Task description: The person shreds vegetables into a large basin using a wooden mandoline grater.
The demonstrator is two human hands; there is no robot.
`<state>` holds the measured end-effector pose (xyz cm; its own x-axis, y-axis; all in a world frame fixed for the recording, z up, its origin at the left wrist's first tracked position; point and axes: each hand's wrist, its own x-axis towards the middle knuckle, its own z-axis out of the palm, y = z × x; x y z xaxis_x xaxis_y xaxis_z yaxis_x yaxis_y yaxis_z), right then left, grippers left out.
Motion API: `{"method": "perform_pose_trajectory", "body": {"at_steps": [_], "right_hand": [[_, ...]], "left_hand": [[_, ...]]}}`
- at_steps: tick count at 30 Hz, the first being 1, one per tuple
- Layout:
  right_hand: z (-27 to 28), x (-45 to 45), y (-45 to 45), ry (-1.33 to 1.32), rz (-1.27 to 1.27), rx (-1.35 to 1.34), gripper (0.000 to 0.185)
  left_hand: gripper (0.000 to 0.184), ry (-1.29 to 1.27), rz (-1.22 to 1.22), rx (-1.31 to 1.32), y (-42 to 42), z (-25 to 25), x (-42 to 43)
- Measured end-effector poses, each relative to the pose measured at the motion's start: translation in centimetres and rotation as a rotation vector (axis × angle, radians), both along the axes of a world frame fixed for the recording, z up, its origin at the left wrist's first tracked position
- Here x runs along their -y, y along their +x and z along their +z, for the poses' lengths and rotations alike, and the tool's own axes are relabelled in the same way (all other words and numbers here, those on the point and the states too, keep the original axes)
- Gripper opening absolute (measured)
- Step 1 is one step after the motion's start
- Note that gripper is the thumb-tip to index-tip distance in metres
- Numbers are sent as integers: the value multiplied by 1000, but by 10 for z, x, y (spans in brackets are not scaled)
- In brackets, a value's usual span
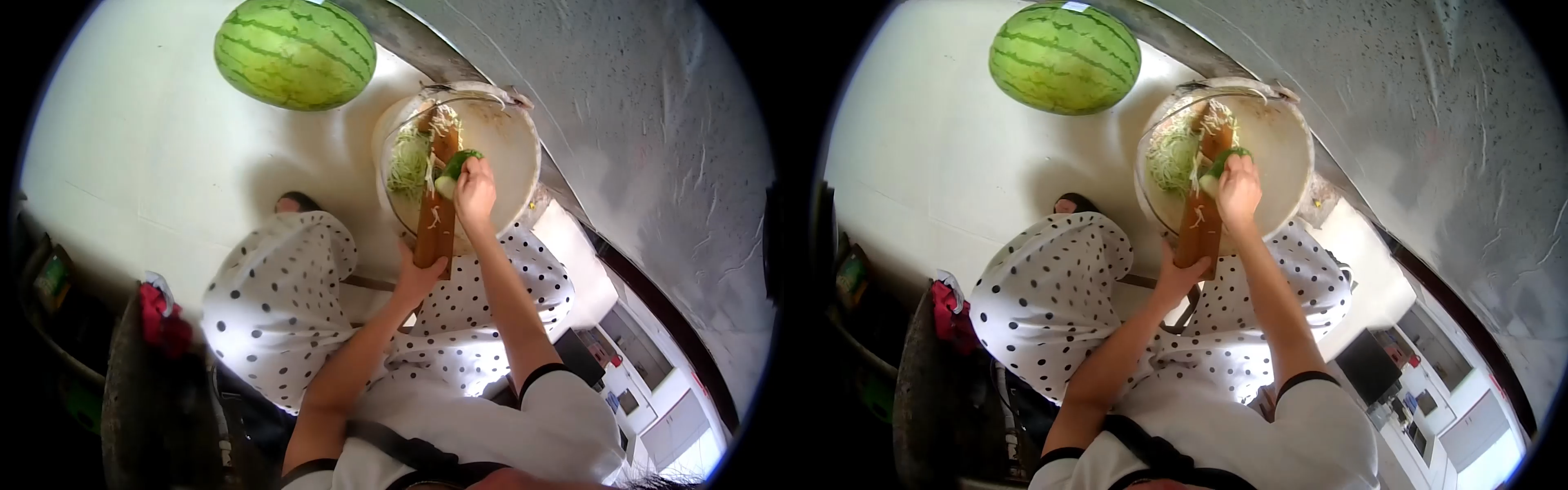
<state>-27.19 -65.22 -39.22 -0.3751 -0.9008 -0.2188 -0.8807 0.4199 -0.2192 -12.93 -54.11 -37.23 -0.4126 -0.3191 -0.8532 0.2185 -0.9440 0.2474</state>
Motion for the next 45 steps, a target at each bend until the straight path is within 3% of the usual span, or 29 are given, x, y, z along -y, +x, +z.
{"method": "perform_pose_trajectory", "body": {"at_steps": [2,5,8,10,12,13,15,16,18,19,24,26,28,31,34,39,40,44,45], "right_hand": [[-13,2,-2,-36,-108,-45,10],[-26,-4,1,-77,89,-186,11],[-39,-1,-31,-84,-263,292,12],[-42,-4,-38,-83,-302,297,22],[-44,-16,-35,-173,-87,18,30],[-50,-21,-40,-173,-81,18,30],[-53,-34,-56,-235,-226,334,32],[-37,-28,-56,-240,-223,329,32],[-6,-21,-55,-174,-679,744,27],[-2,-23,-61,-143,-742,809,22],[18,-19,-37,-65,-481,630,20],[16,-28,-27,-97,-209,508,19],[28,-32,-6,-82,-192,443,17],[5,-21,9,-225,32,128,14],[-45,29,-12,-182,-175,145,12],[0,-21,2,-305,-91,252,9],[2,-24,6,-338,-49,254,8],[-63,29,-24,-270,-143,116,13],[-48,27,-16,-299,-137,178,12]], "left_hand": [[86,-41,-26,19,2,-3,6],[88,5,-30,-22,7,9,22],[87,-12,55,-42,4,8,19],[85,-9,42,-32,3,7,17],[83,-10,42,-15,4,6,16],[84,-3,21,3,5,6,17],[85,9,-8,9,3,9,16],[90,1,50,-7,2,10,18],[94,-3,110,-19,2,10,17],[93,-12,96,3,2,8,15],[88,-2,45,25,2,10,20],[85,-36,46,24,3,8,19],[87,-29,89,18,2,10,19],[82,1,83,2,0,4,20],[81,-14,32,-1,2,0,8],[87,-36,55,-78,2,3,13],[88,-62,18,3,0,4,14],[88,-59,-58,70,3,-1,10],[88,-79,-49,69,2,-7,14]]}}
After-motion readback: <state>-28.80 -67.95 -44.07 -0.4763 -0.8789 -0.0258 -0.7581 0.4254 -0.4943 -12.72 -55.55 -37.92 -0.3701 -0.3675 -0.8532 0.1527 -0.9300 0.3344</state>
